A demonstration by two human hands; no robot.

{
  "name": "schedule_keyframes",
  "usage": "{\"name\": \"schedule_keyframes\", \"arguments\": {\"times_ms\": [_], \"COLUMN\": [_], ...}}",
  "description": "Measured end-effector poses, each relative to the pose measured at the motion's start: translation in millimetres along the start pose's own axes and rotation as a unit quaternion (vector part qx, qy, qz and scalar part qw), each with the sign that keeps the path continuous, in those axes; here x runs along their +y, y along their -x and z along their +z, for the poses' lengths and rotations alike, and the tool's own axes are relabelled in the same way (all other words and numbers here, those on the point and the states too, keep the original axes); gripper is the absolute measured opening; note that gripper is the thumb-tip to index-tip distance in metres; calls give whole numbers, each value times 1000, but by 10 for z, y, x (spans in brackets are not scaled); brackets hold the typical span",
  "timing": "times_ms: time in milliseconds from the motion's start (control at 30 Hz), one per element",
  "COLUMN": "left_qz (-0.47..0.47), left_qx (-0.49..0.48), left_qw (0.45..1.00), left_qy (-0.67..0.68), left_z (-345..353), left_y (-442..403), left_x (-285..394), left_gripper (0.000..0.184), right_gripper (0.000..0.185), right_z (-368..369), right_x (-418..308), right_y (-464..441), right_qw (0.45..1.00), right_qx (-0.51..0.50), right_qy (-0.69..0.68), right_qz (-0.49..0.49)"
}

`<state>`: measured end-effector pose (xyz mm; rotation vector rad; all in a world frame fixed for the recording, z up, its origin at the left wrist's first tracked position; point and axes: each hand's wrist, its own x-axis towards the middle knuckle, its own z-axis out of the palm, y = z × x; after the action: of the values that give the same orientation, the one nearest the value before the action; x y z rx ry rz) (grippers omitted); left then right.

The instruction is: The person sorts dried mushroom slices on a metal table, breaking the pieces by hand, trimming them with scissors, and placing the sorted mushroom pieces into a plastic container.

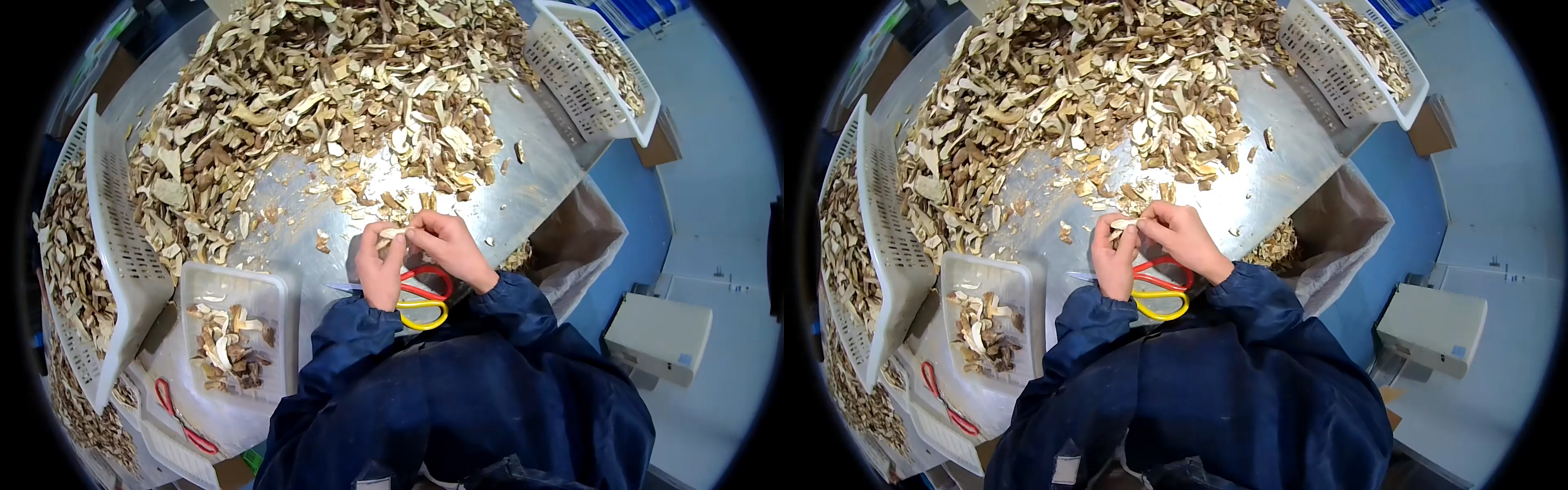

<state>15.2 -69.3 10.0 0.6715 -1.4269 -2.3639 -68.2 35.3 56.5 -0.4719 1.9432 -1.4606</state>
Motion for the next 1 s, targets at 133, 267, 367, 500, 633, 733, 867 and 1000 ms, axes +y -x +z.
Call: {"name": "schedule_keyframes", "arguments": {"times_ms": [133,267,367,500,633,733,867,1000], "left_qz": [3,-61,-104,-157,-228,-227,-219,-225], "left_qx": [1,-21,-70,-130,-168,-181,-197,-179], "left_qw": [1000,988,945,884,888,884,882,895], "left_qy": [-1,138,301,419,363,367,368,343], "left_z": [11,-57,-98,-130,-178,-100,-43,-100], "left_y": [1,-39,-98,-110,-117,-99,-73,-73], "left_x": [6,44,76,23,55,57,81,-17], "left_gripper": [14,7,9,7,24,37,41,38], "right_gripper": [11,12,16,17,13,16,20,18], "right_z": [39,20,-229,-452,-603,-654,-497,-822], "right_x": [-31,-47,89,85,202,113,-112,148], "right_y": [14,15,-140,-264,-299,-150,64,-17], "right_qw": [997,987,922,858,956,977,981,979], "right_qx": [33,57,199,250,176,7,-58,198], "right_qy": [57,143,324,446,234,-184,-147,-13], "right_qz": [-38,-55,-80,-48,-10,106,110,50]}}
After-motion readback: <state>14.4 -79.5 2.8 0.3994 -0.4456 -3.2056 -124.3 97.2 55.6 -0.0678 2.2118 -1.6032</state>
